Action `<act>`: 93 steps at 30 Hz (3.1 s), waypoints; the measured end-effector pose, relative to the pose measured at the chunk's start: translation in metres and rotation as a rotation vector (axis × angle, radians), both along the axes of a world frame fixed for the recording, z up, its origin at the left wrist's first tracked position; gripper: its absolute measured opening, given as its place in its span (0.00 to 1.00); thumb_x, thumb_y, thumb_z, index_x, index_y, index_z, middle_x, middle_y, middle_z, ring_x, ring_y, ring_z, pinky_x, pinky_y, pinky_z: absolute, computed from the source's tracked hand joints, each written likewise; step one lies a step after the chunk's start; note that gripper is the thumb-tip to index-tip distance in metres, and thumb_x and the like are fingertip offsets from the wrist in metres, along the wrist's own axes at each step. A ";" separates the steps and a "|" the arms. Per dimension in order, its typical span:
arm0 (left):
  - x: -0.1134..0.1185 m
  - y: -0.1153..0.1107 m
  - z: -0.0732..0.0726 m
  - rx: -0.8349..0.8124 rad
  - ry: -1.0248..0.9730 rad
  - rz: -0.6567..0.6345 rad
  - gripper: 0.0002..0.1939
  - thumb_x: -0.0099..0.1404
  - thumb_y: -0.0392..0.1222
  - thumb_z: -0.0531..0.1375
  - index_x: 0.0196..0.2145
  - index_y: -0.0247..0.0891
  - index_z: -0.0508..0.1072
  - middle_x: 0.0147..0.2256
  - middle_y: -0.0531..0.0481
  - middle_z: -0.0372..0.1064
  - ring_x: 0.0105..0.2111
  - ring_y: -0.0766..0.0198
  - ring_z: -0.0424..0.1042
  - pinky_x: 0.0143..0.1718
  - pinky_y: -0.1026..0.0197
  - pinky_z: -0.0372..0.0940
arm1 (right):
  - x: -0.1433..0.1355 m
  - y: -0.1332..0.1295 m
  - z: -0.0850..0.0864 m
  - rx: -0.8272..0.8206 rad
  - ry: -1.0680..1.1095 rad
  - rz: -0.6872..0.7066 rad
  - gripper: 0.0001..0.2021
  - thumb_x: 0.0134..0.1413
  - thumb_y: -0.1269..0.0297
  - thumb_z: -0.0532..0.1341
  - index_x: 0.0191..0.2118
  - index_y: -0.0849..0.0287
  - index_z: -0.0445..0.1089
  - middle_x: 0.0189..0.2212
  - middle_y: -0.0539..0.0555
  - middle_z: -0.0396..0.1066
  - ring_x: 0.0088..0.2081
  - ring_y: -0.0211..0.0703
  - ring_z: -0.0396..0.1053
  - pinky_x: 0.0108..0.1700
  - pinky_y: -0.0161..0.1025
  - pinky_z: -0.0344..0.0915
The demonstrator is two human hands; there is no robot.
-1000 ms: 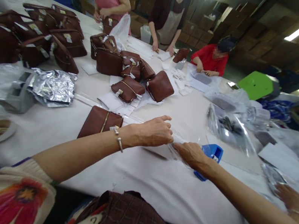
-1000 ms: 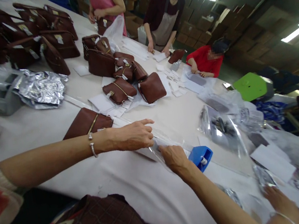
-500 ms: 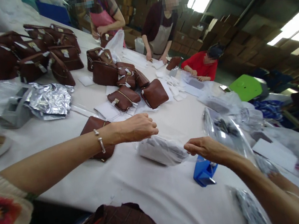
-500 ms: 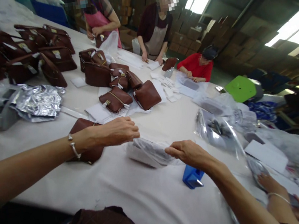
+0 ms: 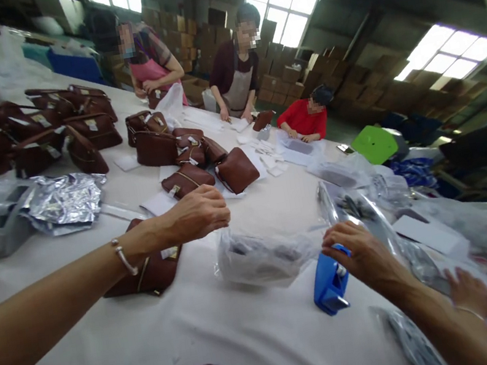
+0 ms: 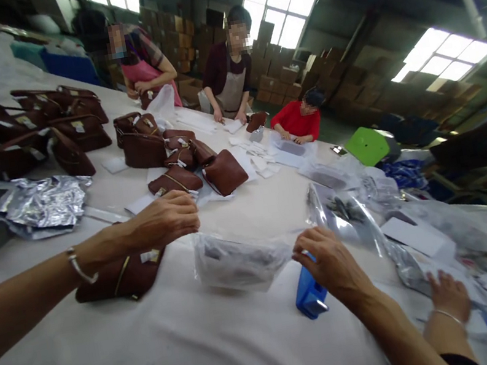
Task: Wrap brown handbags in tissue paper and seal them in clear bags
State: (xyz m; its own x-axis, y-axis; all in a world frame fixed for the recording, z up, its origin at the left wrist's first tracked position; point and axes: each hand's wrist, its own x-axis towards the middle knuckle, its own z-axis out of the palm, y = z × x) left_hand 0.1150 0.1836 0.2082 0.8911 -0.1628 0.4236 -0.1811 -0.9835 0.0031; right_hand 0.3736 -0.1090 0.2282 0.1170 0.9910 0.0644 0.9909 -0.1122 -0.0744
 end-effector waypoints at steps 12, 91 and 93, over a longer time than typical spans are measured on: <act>-0.035 -0.027 -0.071 -0.704 -0.078 0.233 0.50 0.55 0.49 0.71 0.67 0.40 0.49 0.66 0.33 0.50 0.66 0.47 0.53 0.64 0.44 0.55 | -0.004 -0.033 -0.030 0.140 0.394 -0.210 0.07 0.58 0.60 0.60 0.32 0.53 0.74 0.43 0.56 0.75 0.46 0.50 0.73 0.49 0.47 0.69; -0.071 -0.061 -0.244 -0.851 0.329 -0.093 0.12 0.72 0.41 0.56 0.48 0.49 0.77 0.50 0.51 0.76 0.64 0.59 0.58 0.68 0.49 0.41 | -0.080 -0.072 -0.224 0.110 0.692 0.112 0.18 0.62 0.71 0.56 0.54 0.49 0.72 0.49 0.54 0.77 0.54 0.48 0.72 0.61 0.54 0.63; -0.067 -0.054 -0.220 -0.982 0.259 -0.010 0.12 0.72 0.46 0.56 0.46 0.46 0.78 0.48 0.48 0.77 0.63 0.57 0.60 0.67 0.48 0.44 | -0.075 -0.066 -0.197 0.162 0.751 0.019 0.16 0.62 0.68 0.57 0.52 0.47 0.74 0.49 0.53 0.76 0.53 0.49 0.73 0.60 0.53 0.66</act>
